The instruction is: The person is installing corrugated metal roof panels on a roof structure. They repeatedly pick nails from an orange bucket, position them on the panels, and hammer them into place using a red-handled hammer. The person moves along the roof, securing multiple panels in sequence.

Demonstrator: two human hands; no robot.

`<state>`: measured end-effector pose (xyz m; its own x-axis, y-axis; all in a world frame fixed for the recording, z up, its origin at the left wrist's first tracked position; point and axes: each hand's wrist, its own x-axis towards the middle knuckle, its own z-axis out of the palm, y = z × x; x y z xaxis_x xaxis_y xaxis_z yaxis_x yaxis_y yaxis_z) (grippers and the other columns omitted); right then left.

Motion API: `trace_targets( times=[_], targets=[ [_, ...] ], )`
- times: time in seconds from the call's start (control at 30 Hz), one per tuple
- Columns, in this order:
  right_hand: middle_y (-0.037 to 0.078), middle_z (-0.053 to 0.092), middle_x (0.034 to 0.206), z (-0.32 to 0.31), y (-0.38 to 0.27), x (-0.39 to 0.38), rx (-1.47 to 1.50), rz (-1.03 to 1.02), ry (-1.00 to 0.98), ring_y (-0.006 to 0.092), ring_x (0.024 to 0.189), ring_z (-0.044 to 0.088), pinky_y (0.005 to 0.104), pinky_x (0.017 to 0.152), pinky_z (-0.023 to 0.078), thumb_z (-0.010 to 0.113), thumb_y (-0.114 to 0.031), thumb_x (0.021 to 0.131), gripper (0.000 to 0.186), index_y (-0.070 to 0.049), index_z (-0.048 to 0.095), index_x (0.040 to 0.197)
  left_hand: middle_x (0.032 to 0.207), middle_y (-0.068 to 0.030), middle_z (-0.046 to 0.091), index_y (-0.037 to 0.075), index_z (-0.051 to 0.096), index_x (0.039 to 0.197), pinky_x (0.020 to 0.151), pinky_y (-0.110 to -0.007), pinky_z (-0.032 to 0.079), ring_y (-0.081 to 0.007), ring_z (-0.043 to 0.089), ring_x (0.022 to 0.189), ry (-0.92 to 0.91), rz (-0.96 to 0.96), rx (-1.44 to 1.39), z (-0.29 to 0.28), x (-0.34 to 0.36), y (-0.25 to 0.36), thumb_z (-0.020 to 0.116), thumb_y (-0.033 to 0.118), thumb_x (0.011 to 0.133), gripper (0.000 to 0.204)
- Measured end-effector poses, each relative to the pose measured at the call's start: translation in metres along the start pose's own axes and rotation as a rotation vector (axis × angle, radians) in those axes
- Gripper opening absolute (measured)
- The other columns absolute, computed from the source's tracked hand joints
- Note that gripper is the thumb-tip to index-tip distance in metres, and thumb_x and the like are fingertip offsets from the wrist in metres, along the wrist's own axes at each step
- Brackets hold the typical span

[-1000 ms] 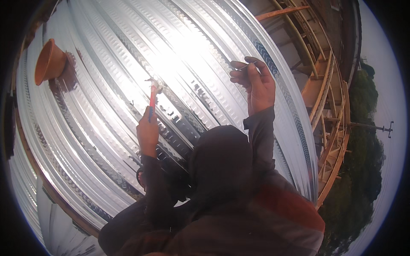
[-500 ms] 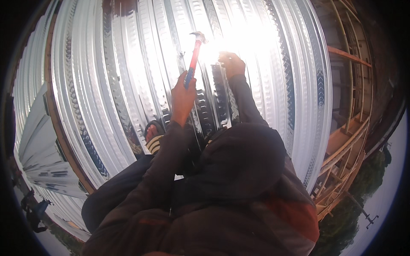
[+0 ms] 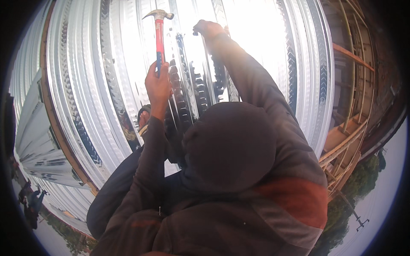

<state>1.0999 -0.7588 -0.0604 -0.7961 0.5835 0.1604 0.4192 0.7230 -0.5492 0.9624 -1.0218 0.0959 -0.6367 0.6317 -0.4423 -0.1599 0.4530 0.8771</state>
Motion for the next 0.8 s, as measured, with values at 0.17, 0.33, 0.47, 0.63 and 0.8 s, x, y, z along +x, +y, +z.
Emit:
trace_targets(
  times=[0.17,0.33,0.47,0.63,0.8],
  targets=[
    [0.006,0.071,0.103,0.018,0.024,-0.02,0.356,0.098,0.158,0.026,0.095,0.068,0.0342,0.083,0.053,0.061,-0.018,0.098,0.016,-0.007,0.072,0.099,0.064,-0.0022,0.055,-0.001,0.062,0.108,0.041,-0.029,0.043,-0.0108,0.05,0.044,-0.063,0.097,0.108,0.042,0.0,-0.03,0.063,0.028,0.101,0.03],
    [0.005,0.072,0.104,-0.002,-0.016,-0.003,-0.035,-0.018,0.097,0.0249,0.097,0.068,0.0341,0.084,0.054,0.063,-0.018,0.097,0.014,-0.009,0.074,0.099,0.073,-0.02,0.066,-0.004,0.057,0.108,0.062,-0.045,0.053,-0.0297,0.069,0.063,-0.141,0.023,0.177,0.054,-0.002,-0.036,0.059,0.02,0.098,0.026],
    [0.001,0.064,0.127,-0.016,-0.011,-0.005,-0.181,0.01,-0.104,0.0222,0.116,0.065,0.0342,0.1,0.055,0.066,0.007,0.079,0.049,-0.019,0.07,0.121,0.073,-0.019,0.067,-0.004,0.058,0.104,0.055,-0.041,0.054,-0.0305,0.069,0.06,-0.089,0.135,0.324,0.067,-0.017,-0.031,0.058,0.02,0.098,0.024],
    [-0.001,0.06,0.12,-0.016,-0.018,-0.007,-0.104,0.191,-0.017,0.0218,0.1,0.07,0.0356,0.091,0.058,0.058,0.0,0.092,0.036,-0.024,0.074,0.113,0.074,-0.0237,0.067,-0.004,0.059,0.106,0.064,-0.048,0.052,-0.0381,0.07,0.068,-0.095,0.132,0.353,0.074,-0.022,-0.022,0.06,0.021,0.098,0.027],
    [-0.001,0.062,0.12,-0.014,-0.021,-0.013,-0.009,0.208,0.016,0.0229,0.105,0.068,0.0375,0.092,0.055,0.052,-0.01,0.1,0.029,-0.024,0.075,0.111,0.073,-0.0253,0.066,-0.004,0.059,0.101,0.065,-0.051,0.051,-0.0433,0.068,0.069,-0.068,0.159,0.42,0.084,-0.016,-0.04,0.059,0.024,0.098,0.028]
  ],
)
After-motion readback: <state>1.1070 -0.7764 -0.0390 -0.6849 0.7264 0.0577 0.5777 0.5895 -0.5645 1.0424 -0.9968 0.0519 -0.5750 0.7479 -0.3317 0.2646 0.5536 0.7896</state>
